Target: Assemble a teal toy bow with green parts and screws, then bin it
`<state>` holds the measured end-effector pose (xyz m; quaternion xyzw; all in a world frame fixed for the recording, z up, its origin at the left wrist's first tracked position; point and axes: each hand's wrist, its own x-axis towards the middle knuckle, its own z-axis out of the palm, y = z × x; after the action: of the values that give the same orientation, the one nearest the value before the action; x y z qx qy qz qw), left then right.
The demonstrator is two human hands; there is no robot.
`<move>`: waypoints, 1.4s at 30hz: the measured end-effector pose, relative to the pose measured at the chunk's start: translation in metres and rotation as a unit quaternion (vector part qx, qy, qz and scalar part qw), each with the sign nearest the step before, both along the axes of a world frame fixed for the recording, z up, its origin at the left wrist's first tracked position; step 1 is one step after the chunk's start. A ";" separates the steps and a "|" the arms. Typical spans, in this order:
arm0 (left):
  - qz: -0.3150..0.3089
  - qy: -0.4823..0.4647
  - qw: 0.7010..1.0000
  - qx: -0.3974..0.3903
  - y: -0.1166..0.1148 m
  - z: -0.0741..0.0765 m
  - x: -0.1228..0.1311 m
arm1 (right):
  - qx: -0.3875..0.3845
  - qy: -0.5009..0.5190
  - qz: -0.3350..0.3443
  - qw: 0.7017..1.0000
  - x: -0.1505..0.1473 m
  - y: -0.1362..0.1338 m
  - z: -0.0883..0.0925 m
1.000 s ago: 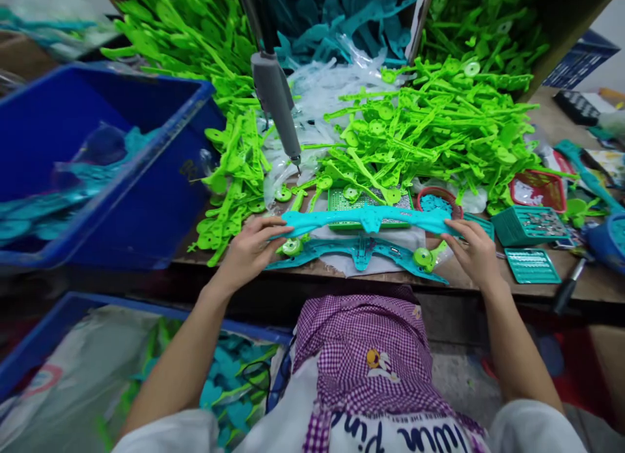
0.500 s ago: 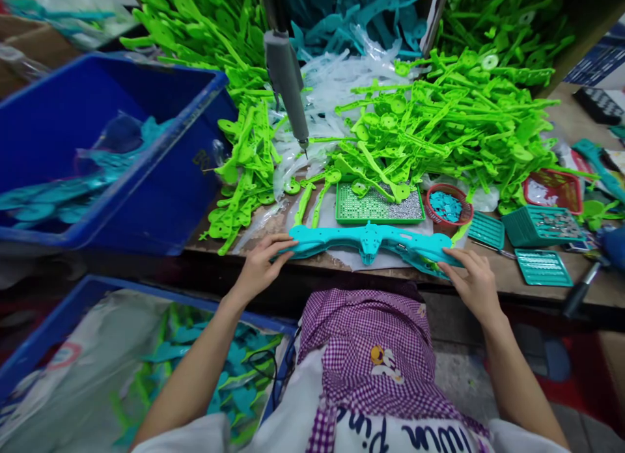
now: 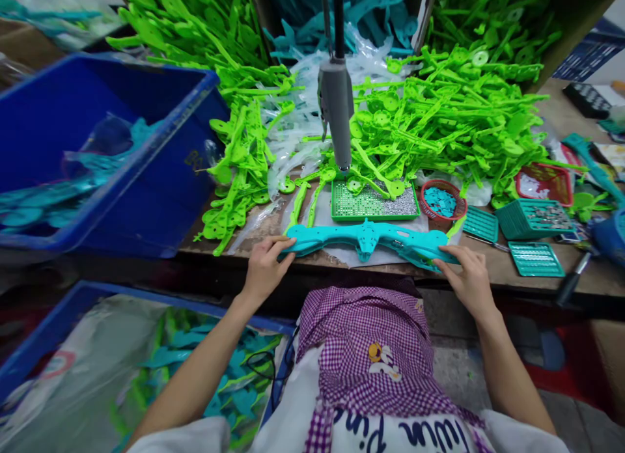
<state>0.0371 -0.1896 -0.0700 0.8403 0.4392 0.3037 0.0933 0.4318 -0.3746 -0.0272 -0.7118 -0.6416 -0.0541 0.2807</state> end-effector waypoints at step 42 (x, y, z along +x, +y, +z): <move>-0.109 0.037 0.980 -0.160 0.040 0.025 -0.002 | -0.100 0.116 -0.047 0.987 0.003 -0.001 -0.031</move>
<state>0.0349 -0.1492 -0.0451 0.8682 0.3910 0.1861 0.2423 0.4346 -0.3759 -0.0585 -0.7669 -0.5731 0.0799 0.2777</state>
